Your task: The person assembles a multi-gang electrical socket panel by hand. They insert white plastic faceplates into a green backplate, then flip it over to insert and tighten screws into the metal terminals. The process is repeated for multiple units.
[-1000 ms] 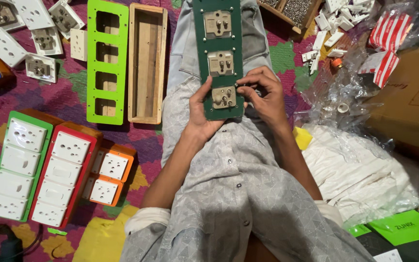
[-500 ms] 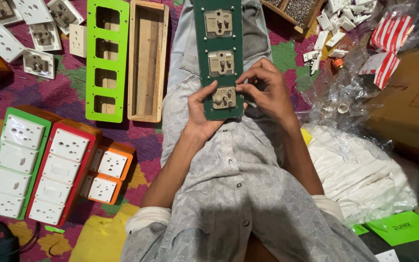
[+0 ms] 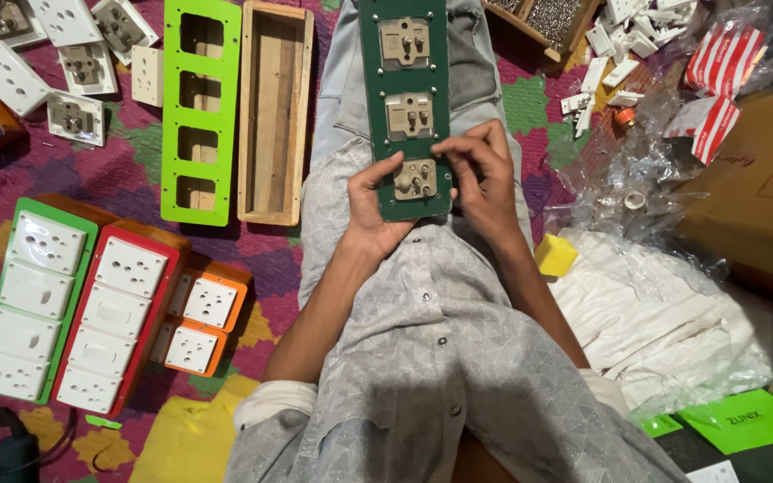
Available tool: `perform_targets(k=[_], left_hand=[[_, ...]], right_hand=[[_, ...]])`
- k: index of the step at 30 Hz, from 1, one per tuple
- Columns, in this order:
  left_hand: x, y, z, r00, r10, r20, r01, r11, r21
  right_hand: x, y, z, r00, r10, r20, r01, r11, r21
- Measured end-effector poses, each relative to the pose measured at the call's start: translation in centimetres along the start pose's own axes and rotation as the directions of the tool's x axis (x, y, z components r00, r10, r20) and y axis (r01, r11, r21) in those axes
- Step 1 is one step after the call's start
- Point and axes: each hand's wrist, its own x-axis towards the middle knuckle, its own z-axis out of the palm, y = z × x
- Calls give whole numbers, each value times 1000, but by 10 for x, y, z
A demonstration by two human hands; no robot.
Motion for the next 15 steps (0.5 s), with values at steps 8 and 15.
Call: perform_targets(k=[8, 15], left_hand=[[1, -1, -2, 1000, 10, 13, -10, 1000, 25], [3, -1, -2, 999, 1, 45, -3, 1000, 27]], right_hand=[[3, -7, -6, 991, 137, 3, -137, 989, -51], [17, 2, -14, 994, 4, 114, 4, 998, -68]])
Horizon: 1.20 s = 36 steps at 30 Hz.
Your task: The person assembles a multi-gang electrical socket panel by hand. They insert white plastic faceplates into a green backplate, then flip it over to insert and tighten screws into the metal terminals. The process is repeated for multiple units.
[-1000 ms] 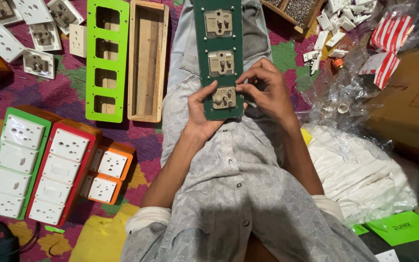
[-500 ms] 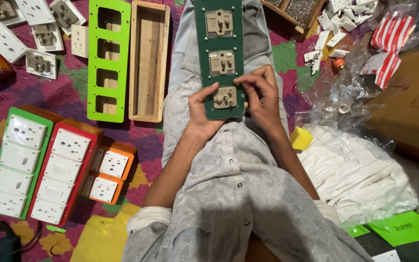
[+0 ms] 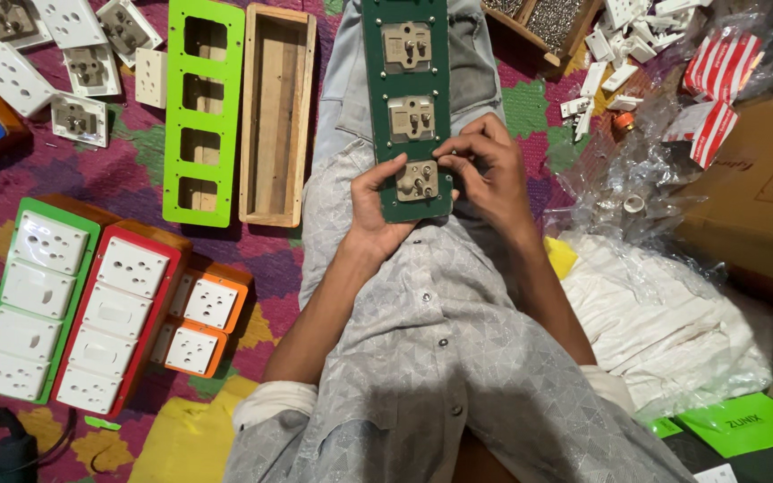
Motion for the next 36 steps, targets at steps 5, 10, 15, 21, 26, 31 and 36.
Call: perform_targets(k=[5, 10, 15, 21, 26, 31, 36], left_hand=[[-1, 0, 2, 1000, 0, -6, 0, 1000, -15], [-2, 0, 4, 1000, 9, -2, -9, 1000, 11], [-3, 0, 4, 1000, 7, -19, -7, 999, 32], [-2, 0, 5, 1000, 20, -19, -19, 998, 57], [-1, 0, 5, 1000, 19, -7, -18, 999, 36], [-2, 0, 5, 999, 30, -33, -28, 998, 47], [-2, 0, 4, 999, 36, -13, -36, 998, 53]], right_hand=[[-7, -6, 6, 998, -44, -39, 39, 992, -124], [-12, -12, 9, 997, 21, -70, -16, 998, 69], [-14, -5, 7, 981, 185, -51, -174, 970, 172], [1, 3, -5, 999, 4, 36, -4, 1000, 21], [-2, -11, -6, 995, -87, 45, 95, 969, -226], [-3, -20, -4, 996, -70, 64, 81, 979, -188], [-8, -17, -2, 998, -60, 18, 61, 997, -56]])
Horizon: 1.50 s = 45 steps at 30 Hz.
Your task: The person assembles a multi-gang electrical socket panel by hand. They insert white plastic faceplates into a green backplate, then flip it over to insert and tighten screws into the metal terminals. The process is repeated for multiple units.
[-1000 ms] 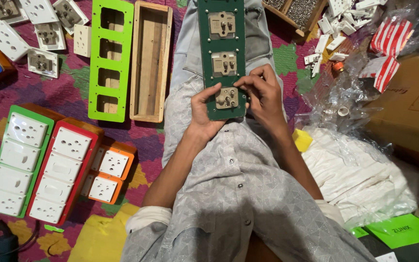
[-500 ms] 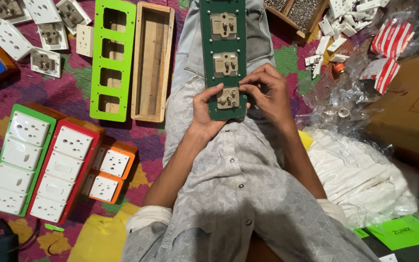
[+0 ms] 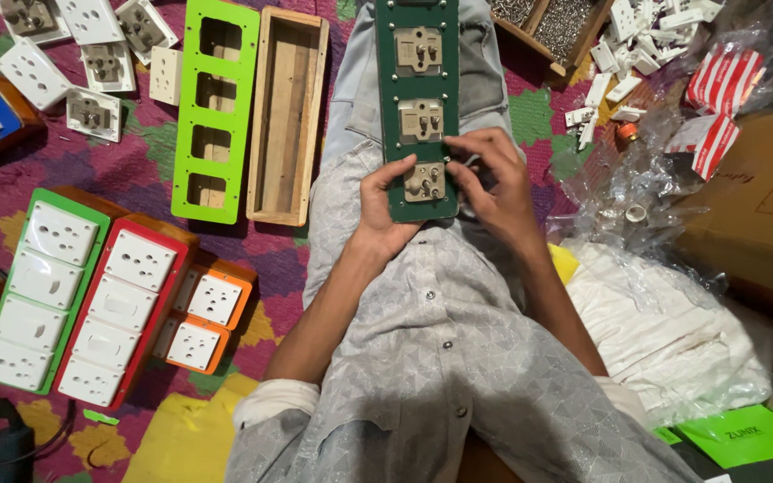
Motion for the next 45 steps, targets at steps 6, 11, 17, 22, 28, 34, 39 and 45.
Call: perform_targets(k=[6, 11, 17, 22, 28, 34, 39, 45], left_hand=[[1, 1, 0, 1000, -21, -4, 20, 999, -26], [2, 1, -2, 999, -28, 17, 29, 999, -28], [3, 0, -4, 999, -32, 22, 33, 999, -39], [2, 0, -2, 999, -27, 27, 29, 998, -62], [0, 2, 2, 999, -38, 18, 39, 999, -30], [-1, 2, 0, 999, -47, 8, 47, 999, -26], [0, 2, -3, 999, -42, 21, 42, 999, -10], [-1, 1, -3, 999, -49, 5, 49, 998, -28]], right_hand=[[0, 16, 5, 996, 80, -46, -78, 996, 41], [6, 19, -1, 998, -63, 10, 64, 990, -128], [4, 7, -1, 995, -90, 34, 95, 982, -164], [1, 7, 0, 999, -31, -26, 30, 999, -45], [5, 15, 2, 999, 21, -49, -23, 999, -37], [-2, 14, 6, 996, -82, -30, 75, 982, -172], [-5, 15, 17, 991, -96, -97, 80, 984, -158], [-9, 6, 19, 975, -36, -219, 8, 992, -129]])
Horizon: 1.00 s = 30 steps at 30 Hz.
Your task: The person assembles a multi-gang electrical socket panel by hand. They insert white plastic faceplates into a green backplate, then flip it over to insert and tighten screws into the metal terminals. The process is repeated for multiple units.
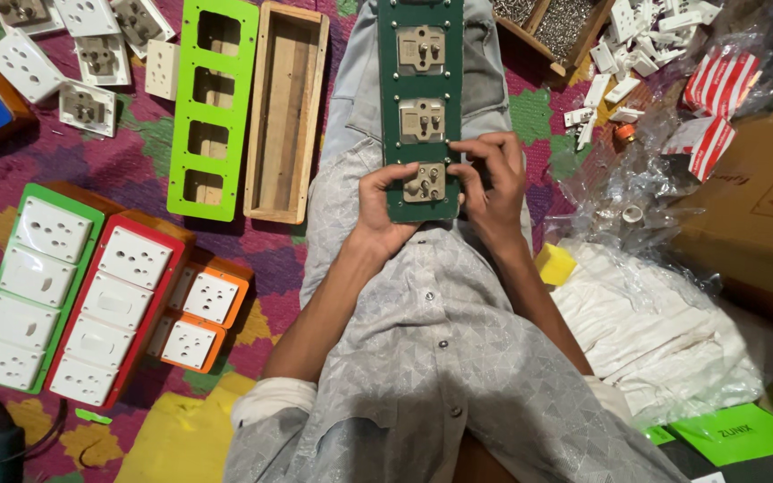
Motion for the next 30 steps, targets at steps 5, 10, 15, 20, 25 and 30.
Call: perform_targets(k=[5, 10, 15, 20, 25, 30], left_hand=[[-1, 1, -1, 999, -36, -16, 37, 996, 77], [0, 1, -1, 1000, -25, -18, 27, 996, 85], [0, -1, 0, 1000, -6, -10, 7, 998, 69], [0, 0, 0, 1000, 4, 10, -4, 998, 69], [-1, 1, 0, 999, -32, -11, 33, 994, 105], [0, 0, 1, 1000, -12, 12, 10, 996, 87]], right_hand=[[14, -1, -13, 985, 52, 163, -68, 994, 91], [18, 0, -15, 980, -24, 200, 28, 999, -20], [9, -4, -8, 988, 83, 134, -100, 987, 123], [7, -6, -10, 990, 71, 118, -82, 993, 84], [12, -3, -8, 983, 113, 143, -131, 984, 121], [11, -4, -6, 991, -7, 137, 11, 1000, -28]])
